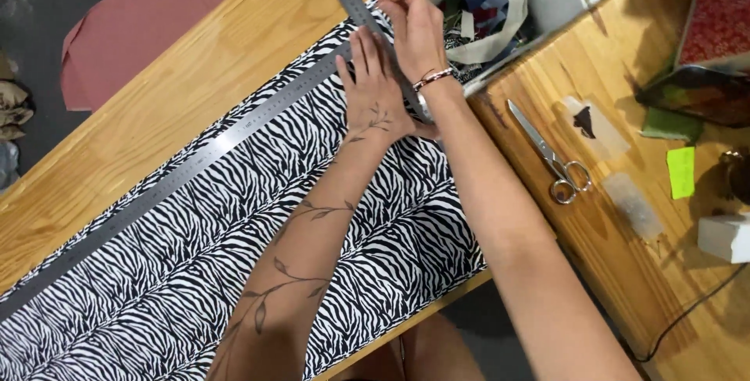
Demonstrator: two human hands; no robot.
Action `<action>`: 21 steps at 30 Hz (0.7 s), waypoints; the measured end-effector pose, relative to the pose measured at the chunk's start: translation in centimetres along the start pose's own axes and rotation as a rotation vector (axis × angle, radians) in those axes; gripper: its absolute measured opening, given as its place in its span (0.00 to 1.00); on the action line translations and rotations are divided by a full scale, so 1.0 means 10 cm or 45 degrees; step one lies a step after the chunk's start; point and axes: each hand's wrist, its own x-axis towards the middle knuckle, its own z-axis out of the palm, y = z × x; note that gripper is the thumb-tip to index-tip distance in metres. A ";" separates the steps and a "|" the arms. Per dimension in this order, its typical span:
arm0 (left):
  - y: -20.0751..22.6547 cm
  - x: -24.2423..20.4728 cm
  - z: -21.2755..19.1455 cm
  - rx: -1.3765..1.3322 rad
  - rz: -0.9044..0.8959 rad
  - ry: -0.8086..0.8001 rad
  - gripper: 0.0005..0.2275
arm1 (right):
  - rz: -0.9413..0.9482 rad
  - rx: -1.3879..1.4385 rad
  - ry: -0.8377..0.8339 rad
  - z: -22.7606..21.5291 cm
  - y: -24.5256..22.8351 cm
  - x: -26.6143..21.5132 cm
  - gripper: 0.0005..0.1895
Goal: The person unfolds a piece of zebra-print fabric on a wooden table and smooths it out. They then use a long metal ruler and a pencil to measure and mark lines on the fabric, adjusting the ruler's position multiple times to draw straight lines across the material.
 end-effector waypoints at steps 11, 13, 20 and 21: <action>-0.01 0.00 -0.05 -0.007 0.009 0.026 0.81 | 0.048 -0.101 -0.090 0.01 -0.11 0.07 0.07; -0.02 0.00 -0.04 -0.012 -0.001 0.026 0.81 | 0.038 -0.105 -0.086 0.04 -0.07 0.09 0.06; -0.02 -0.01 -0.11 -0.010 0.035 -0.070 0.81 | 0.049 -0.144 -0.144 -0.01 -0.07 0.04 0.09; -0.02 -0.01 -0.11 -0.009 0.031 -0.072 0.81 | 0.048 -0.140 -0.146 -0.02 -0.08 0.04 0.09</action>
